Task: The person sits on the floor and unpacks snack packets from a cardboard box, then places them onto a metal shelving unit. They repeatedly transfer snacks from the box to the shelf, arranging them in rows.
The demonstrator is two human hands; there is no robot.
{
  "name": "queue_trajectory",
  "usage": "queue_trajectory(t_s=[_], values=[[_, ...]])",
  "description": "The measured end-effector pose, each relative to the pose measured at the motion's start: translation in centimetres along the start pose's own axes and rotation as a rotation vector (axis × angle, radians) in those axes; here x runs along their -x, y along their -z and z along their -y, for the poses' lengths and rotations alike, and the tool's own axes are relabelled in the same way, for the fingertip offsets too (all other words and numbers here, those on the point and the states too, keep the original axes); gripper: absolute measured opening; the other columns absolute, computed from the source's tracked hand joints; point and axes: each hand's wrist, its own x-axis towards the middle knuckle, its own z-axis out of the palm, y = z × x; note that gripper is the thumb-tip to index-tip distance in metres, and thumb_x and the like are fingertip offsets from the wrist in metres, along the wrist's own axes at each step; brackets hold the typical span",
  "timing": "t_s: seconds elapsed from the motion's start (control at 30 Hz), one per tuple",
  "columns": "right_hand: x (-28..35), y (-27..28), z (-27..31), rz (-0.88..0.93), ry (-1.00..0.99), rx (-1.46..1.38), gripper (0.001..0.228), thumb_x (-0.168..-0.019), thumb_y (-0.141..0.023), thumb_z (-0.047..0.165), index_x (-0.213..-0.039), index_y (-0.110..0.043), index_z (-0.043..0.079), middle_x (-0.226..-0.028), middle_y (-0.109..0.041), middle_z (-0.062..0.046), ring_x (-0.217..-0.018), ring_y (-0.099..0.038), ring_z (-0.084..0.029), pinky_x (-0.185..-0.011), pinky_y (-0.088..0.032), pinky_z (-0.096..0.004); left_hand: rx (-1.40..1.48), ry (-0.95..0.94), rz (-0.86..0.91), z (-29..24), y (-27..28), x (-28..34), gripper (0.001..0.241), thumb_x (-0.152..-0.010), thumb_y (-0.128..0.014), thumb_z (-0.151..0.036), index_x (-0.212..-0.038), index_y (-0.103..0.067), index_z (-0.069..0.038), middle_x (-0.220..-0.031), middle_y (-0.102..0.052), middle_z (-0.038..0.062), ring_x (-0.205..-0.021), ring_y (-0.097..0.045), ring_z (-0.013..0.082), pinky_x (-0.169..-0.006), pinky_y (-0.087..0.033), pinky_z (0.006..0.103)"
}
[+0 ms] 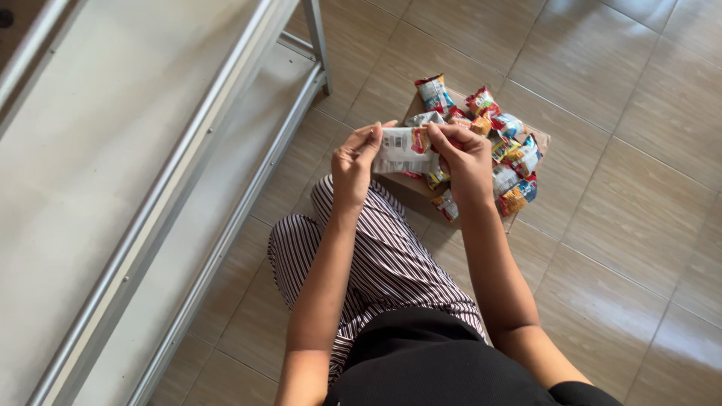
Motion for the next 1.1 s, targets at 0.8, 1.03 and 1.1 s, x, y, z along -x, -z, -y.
queue_trajectory(t_s=[0.8,1.03,1.1], values=[[-5.2,3.2,-6.1,0.081,0.593,1.173,0.043,-0.093,-0.082,0.026,-0.134,-0.072,0.016,-0.146,-0.057,-0.010,-0.136,-0.043,-0.036,-0.111,-0.038,-0.053,-0.036,0.008,-0.200,-1.7,5.0,2.0,0.028,-0.102,-0.070,-0.023,-0.121,-0.075,-0.004,-0.109,-0.078,0.007,-0.095,-0.073,0.0088,-0.086,-0.061,0.0259],[-7.7,1.9,-8.0,0.190,0.462,1.282,0.028,-0.090,-0.078,0.021,-0.118,-0.079,0.017,-0.144,-0.062,-0.006,-0.139,-0.044,-0.027,-0.115,-0.022,-0.055,-0.002,0.102,-0.213,-0.5,4.9,2.2,0.029,-0.102,-0.068,-0.024,-0.121,-0.075,-0.002,-0.103,-0.078,0.006,-0.090,-0.072,0.0077,-0.082,-0.059,0.0245],[-7.9,1.9,-6.6,0.109,0.546,1.241,0.021,-0.089,-0.079,0.018,-0.110,-0.082,0.018,-0.134,-0.068,-0.006,-0.130,-0.051,-0.027,-0.109,-0.030,-0.055,0.024,0.115,-0.241,-0.4,5.2,2.2,0.029,-0.103,-0.068,-0.024,-0.121,-0.075,-0.001,-0.104,-0.078,0.008,-0.089,-0.071,0.0086,-0.081,-0.058,0.0245]])
